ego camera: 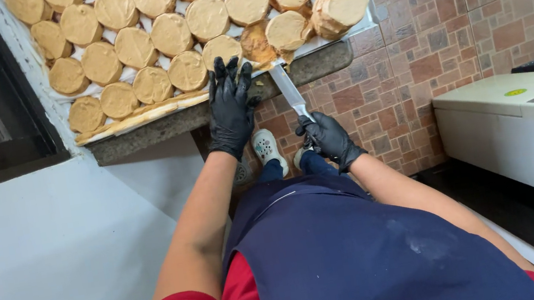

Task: The person uses a large knife to cut rows of round, light-brown biscuits arranged on white trays. They slice through the biscuits in a continuous motion, separating them into individual pieces while wearing black gloves.

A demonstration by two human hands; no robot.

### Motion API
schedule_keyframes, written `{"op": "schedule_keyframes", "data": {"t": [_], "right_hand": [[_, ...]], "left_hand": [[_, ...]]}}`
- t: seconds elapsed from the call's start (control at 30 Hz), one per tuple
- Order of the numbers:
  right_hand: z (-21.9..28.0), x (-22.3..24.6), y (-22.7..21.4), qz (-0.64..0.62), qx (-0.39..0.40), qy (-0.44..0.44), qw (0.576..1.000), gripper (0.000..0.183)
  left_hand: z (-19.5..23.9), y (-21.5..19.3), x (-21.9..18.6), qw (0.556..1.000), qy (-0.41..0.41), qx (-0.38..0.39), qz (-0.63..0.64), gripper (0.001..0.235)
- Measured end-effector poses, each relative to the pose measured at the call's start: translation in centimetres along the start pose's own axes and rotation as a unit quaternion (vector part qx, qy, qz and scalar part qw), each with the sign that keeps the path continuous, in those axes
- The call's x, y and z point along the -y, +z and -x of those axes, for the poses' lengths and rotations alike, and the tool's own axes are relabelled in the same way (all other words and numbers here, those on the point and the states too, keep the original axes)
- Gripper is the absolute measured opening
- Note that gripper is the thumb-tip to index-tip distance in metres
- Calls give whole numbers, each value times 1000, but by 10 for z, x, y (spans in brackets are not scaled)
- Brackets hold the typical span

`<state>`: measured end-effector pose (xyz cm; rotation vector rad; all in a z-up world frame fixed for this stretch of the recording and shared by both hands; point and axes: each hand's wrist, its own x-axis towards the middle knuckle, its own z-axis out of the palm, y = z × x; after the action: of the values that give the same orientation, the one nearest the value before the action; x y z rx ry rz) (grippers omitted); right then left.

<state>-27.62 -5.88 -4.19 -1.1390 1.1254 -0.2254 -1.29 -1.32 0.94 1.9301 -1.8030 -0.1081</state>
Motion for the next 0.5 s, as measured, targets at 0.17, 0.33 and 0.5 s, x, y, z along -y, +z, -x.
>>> {"op": "schedule_keyframes", "data": {"t": [0.17, 0.33, 0.5], "right_hand": [[15, 25, 4, -71, -21, 41, 996, 34], [4, 18, 11, -78, -27, 26, 996, 34], [8, 11, 22, -57, -42, 18, 997, 33]], "left_hand": [[8, 12, 11, 999, -7, 29, -18, 70], [7, 11, 10, 999, -9, 45, -16, 70], [7, 18, 14, 996, -18, 68, -46, 66]]}}
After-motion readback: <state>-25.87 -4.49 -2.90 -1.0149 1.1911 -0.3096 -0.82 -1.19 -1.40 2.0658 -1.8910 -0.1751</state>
